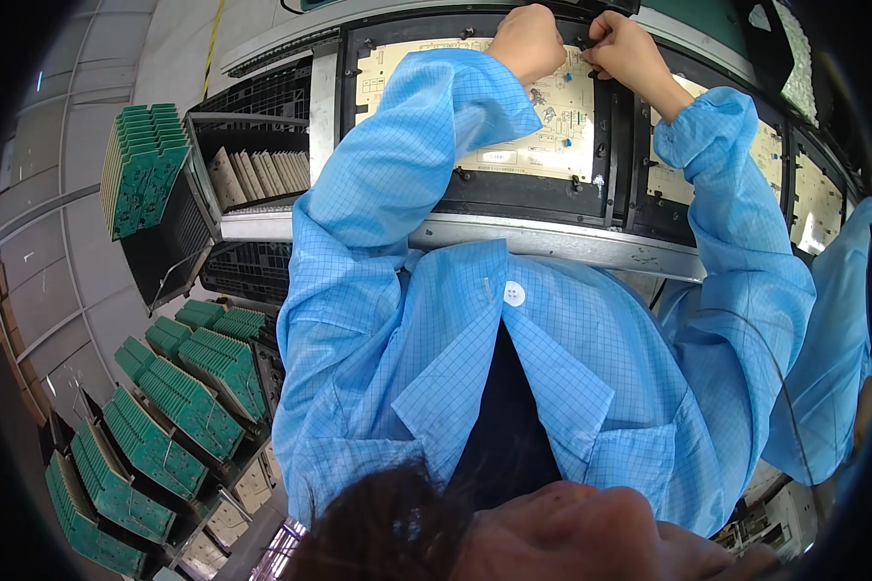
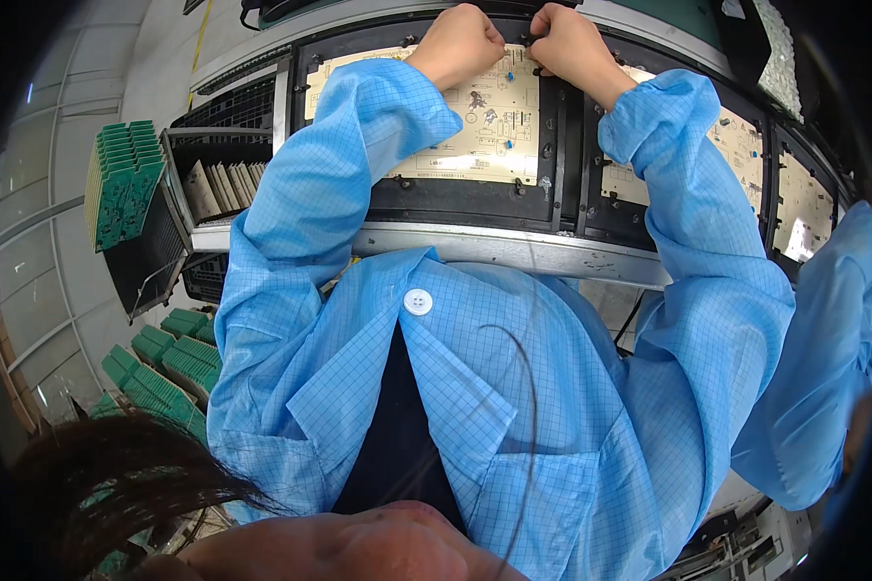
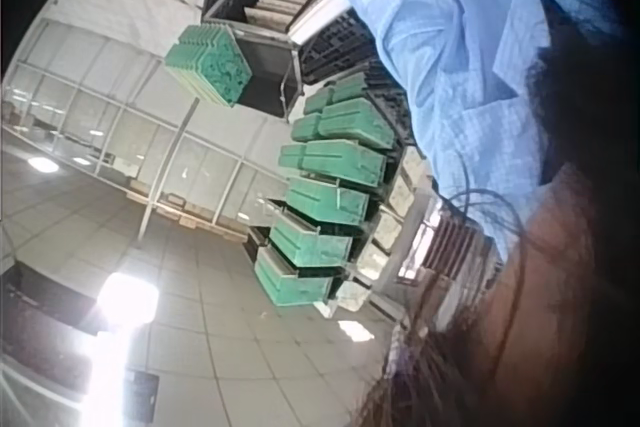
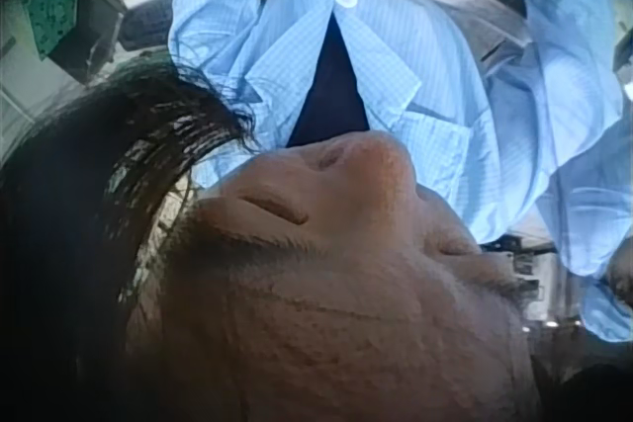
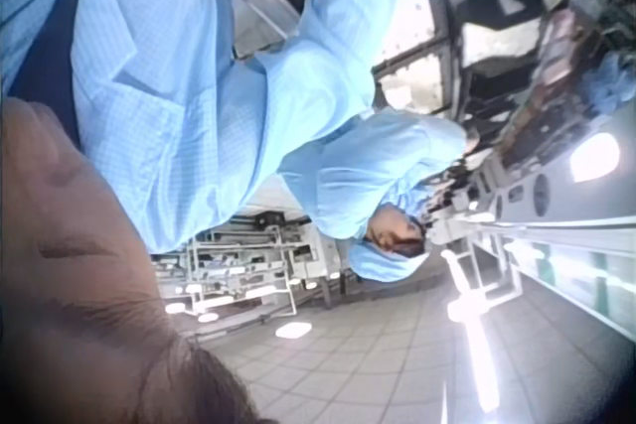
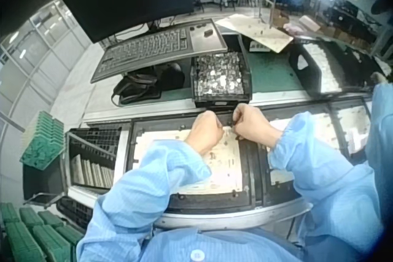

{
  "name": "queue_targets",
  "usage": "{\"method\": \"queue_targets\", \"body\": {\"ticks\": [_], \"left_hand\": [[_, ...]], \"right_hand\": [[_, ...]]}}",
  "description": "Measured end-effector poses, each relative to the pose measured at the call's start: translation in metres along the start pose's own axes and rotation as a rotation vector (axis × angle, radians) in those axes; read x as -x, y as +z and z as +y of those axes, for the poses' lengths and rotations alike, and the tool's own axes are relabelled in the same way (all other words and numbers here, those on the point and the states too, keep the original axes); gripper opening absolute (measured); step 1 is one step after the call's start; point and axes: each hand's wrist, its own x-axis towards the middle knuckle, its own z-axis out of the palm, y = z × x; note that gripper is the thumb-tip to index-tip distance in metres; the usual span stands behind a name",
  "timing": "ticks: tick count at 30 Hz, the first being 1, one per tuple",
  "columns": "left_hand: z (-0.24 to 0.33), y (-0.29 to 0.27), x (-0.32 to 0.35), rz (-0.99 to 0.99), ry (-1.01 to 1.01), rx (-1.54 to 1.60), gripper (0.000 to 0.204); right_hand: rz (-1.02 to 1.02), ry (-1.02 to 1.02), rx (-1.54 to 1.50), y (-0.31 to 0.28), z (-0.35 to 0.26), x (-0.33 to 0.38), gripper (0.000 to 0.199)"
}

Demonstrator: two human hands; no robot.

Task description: Assembling electronic components onto circuit boards and placing them into racks at a manual assembly station.

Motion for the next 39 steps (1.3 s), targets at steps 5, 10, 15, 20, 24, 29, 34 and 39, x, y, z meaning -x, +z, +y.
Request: {"method": "queue_targets", "body": {"ticks": [5, 10, 15, 20, 24, 29, 34, 39], "left_hand": [[-0.003, 0.0, -0.003, 0.016, 0.024, 0.022, 0.01], [-0.006, -0.006, -0.003, -0.048, -0.02, 0.063, 0.011], [-0.004, -0.011, -0.004, -0.103, -0.038, 0.097, 0.013], [-0.004, -0.006, -0.008, -0.13, -0.053, 0.071, 0.014], [-0.004, -0.004, -0.007, -0.11, -0.041, 0.072, 0.014], [-0.003, -0.005, -0.005, -0.101, -0.044, 0.064, 0.013], [0.024, -0.005, 0.01, 0.082, 0.022, -0.309, 0.013], [0.0, -0.012, -0.005, -0.152, -0.055, 0.062, 0.013]], "right_hand": [[-0.036, -0.584, -0.683, -0.003, 0.017, 0.003, 0.015], [0.239, 0.009, 0.207, 0.006, -0.03, 0.008, 0.01], [0.174, 0.14, 0.128, 0.002, -0.047, 0.013, 0.009], [0.265, 0.054, 0.174, 0.007, -0.032, 0.009, 0.009], [0.205, 0.113, 0.094, 0.002, -0.04, 0.012, 0.008], [0.18, 0.13, -0.004, 0.003, -0.039, 0.012, 0.007], [0.172, 0.175, -0.066, 0.002, -0.041, 0.015, 0.006], [0.183, 0.143, -0.032, 0.005, -0.038, 0.013, 0.004]]}}
